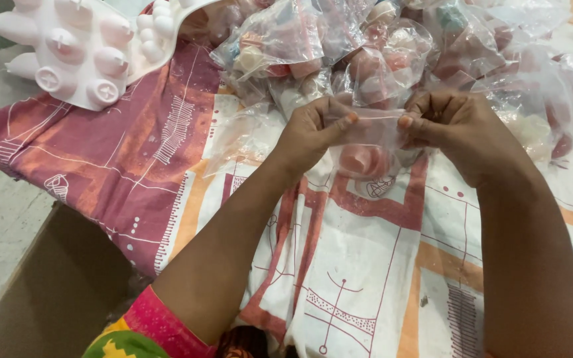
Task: The person sorts plastic bags containing small colored wax items from a table into a cardboard box on the floor.
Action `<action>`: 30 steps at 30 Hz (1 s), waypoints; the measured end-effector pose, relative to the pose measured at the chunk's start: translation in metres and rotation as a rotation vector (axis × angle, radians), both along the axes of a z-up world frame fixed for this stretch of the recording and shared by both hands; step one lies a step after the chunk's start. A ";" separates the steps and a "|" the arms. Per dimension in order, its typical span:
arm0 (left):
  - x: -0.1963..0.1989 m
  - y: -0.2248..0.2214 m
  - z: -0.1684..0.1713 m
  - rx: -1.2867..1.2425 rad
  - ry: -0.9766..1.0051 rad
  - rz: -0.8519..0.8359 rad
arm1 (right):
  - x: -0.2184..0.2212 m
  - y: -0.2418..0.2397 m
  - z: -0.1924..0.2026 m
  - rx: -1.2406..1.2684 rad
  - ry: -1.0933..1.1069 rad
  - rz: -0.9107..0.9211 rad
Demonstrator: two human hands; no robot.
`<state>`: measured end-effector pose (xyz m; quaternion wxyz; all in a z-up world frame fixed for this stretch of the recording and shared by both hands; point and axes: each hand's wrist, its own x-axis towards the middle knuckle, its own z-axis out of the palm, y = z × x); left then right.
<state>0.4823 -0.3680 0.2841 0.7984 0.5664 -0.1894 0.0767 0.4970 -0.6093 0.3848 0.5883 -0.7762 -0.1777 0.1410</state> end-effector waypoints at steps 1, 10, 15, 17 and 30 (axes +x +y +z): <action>-0.001 0.001 0.002 0.051 -0.031 -0.016 | 0.000 0.000 0.000 -0.016 -0.015 0.024; -0.007 0.068 0.018 0.130 0.325 0.074 | -0.011 0.042 -0.031 -0.019 0.074 0.082; -0.007 0.057 0.014 0.063 0.302 -0.012 | -0.010 0.049 -0.045 0.005 0.012 0.083; -0.009 0.052 0.017 0.067 0.298 -0.035 | -0.003 0.045 -0.054 0.012 0.046 0.032; -0.014 0.041 0.020 0.239 0.419 -0.080 | 0.003 0.039 -0.054 0.346 0.191 -0.107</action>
